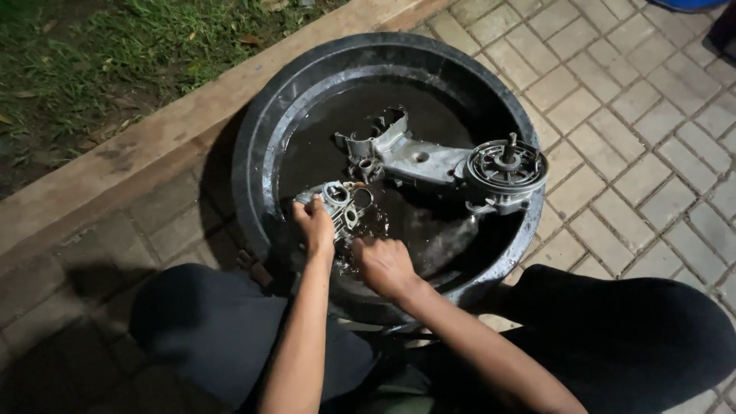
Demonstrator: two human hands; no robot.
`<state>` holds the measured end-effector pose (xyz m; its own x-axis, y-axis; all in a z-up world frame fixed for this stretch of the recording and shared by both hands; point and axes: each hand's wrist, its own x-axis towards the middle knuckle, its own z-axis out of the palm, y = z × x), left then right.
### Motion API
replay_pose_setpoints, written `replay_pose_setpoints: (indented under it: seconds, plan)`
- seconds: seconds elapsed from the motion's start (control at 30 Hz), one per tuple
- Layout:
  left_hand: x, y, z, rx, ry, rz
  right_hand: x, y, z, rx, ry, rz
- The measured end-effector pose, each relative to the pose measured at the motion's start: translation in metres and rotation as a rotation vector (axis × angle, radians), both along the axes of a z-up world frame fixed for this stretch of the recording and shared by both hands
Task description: The person scrubs and rinses disassembled engine parts, including a cylinder head and a larger casing, inside a black basin filled with water. They use a small brush to clean crevices and rotate the parts to access different sides.
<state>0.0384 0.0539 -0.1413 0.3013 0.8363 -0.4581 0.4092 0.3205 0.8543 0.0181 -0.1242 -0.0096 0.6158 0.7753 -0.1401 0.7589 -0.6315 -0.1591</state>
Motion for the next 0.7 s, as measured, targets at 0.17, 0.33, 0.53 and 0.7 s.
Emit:
replay_pose_setpoints:
  seconds: [0.17, 0.33, 0.53, 0.7]
  plan:
    - [-0.008, -0.017, 0.05, -0.01, -0.177, 0.031, 0.006, 0.003, 0.01, -0.077, -0.044, -0.1]
    - [-0.012, -0.019, 0.052, -0.021, -0.147, 0.055, 0.01, 0.003, 0.038, 0.025, 0.14, -0.115]
    - [-0.009, -0.017, 0.046, -0.008, -0.145, 0.053, 0.01, -0.017, -0.024, 0.013, 0.089, -0.097]
    - [-0.019, -0.018, 0.087, -0.051, -0.159, 0.106, 0.071, -0.076, -0.139, -0.044, -0.307, -0.143]
